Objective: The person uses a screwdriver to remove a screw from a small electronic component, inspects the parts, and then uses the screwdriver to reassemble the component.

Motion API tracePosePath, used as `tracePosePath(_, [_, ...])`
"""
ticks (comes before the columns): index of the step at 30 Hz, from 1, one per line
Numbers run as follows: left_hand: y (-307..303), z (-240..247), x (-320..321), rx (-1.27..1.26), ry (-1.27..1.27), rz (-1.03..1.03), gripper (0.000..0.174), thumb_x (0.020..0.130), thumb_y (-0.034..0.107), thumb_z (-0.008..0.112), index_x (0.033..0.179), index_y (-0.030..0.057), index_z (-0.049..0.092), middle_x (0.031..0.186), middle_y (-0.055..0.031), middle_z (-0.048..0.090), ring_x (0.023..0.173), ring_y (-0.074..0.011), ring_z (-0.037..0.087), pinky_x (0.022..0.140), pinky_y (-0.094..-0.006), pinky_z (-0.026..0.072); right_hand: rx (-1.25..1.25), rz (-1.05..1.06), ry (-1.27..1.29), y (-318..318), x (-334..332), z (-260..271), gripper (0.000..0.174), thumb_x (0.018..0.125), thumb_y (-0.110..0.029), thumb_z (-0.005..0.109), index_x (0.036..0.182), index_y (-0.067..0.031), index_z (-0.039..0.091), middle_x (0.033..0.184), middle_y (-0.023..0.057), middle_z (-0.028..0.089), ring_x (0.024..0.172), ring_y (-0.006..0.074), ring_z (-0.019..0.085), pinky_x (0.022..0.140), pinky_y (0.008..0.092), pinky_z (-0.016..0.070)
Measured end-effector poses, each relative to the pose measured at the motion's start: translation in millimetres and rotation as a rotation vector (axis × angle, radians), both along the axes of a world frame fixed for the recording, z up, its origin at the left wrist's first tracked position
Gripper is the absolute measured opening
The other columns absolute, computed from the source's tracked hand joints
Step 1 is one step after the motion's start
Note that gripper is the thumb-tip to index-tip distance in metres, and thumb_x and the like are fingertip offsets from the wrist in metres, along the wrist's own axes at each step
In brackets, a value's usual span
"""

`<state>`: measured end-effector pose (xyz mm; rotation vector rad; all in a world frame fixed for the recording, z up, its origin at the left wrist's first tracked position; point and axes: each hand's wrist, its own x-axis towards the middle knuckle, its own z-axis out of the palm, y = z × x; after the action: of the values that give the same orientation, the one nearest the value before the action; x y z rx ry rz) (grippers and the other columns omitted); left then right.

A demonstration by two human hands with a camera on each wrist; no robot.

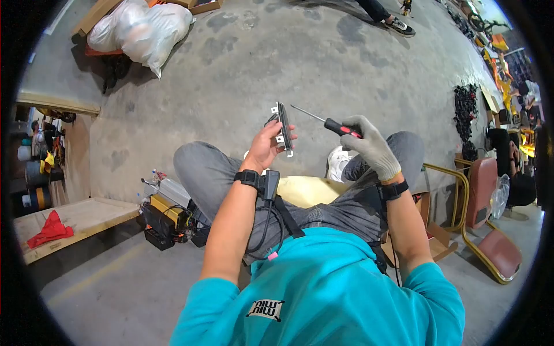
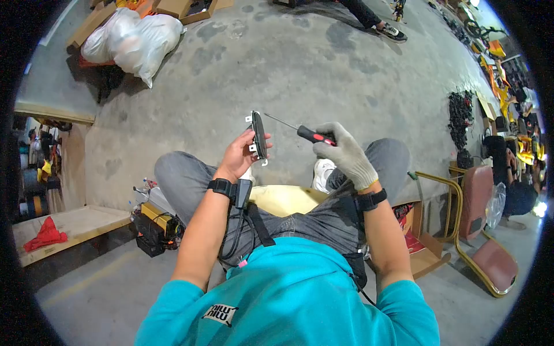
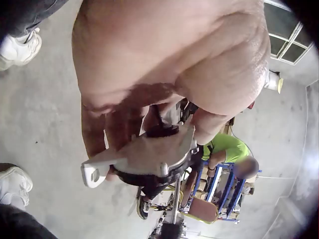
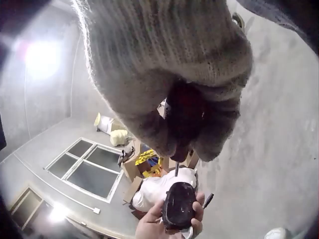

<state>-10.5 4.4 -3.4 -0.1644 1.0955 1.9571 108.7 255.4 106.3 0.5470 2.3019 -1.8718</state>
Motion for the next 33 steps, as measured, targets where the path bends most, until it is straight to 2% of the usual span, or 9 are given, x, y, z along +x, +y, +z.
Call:
tracePosePath(5, [-1,11,2,0.056,0.018,0.010,0.040,0.099,0.020,0.051,0.136,0.0088,0.043,0.119,-0.0163,0.063,0.107,-0.0259,0.065,0.084,-0.0400,0.0566,-0.113,-0.093,0.022,12,4,0,0.036,0.084,-0.012,0.065,0.116,0.0044,0.060,0.088,0.0062,0.061,0.078,0.0124,0.061,0.074,0.0250,0.0487])
tracePosePath(7, [-2,9,1,0.069,0.022,-0.005,0.040,0.099,0.020,0.050,0.138,0.0090,0.042,0.120,-0.0167,0.063,0.107,-0.0261,0.065,0.085,-0.0401,0.0561,-0.249,-0.190,0.015,12,3,-2,0.032,0.086,-0.013,0.063,0.114,0.0031,0.061,0.087,0.0061,0.061,0.076,0.0116,0.060,0.070,0.0247,0.0488])
tracePosePath(10, [-2,7,0,0.074,0.024,-0.022,0.041,0.100,0.019,0.048,0.139,0.0094,0.041,0.122,-0.0174,0.062,0.109,-0.0263,0.064,0.087,-0.0404,0.0551,-0.285,-0.204,-0.007,15,2,-6,0.031,0.087,-0.016,0.062,0.112,0.0016,0.061,0.085,0.0058,0.061,0.073,0.0102,0.059,0.065,0.0241,0.0479])
tracePosePath(19, [-2,7,1,0.072,0.081,-0.041,0.045,0.102,0.021,0.050,0.143,0.0110,0.037,0.122,-0.0204,0.061,0.109,-0.0276,0.064,0.090,-0.0401,0.0541,-0.214,-0.125,-0.059,18,3,-12,0.034,0.082,-0.018,0.065,0.111,0.0010,0.061,0.080,0.0042,0.059,0.067,0.0094,0.055,0.063,0.0228,0.0462])
tracePosePath(26, [-2,6,2,0.063,0.083,-0.045,0.052,0.102,0.021,0.050,0.149,0.0116,0.030,0.123,-0.0203,0.060,0.110,-0.0281,0.063,0.092,-0.0403,0.0537,-0.222,-0.125,-0.048,19,3,-15,0.034,0.082,-0.017,0.065,0.111,0.0012,0.061,0.079,0.0040,0.059,0.067,0.0095,0.055,0.062,0.0227,0.0460])
tracePosePath(33, [-2,6,3,0.056,0.098,-0.048,0.052,0.101,0.019,0.052,0.148,0.0127,0.031,0.122,-0.0186,0.060,0.110,-0.0265,0.063,0.094,-0.0399,0.0538,-0.247,-0.124,-0.089,21,4,-17,0.030,0.087,-0.021,0.065,0.109,0.0002,0.061,0.080,0.0038,0.060,0.065,0.0077,0.053,0.059,0.0213,0.0443])
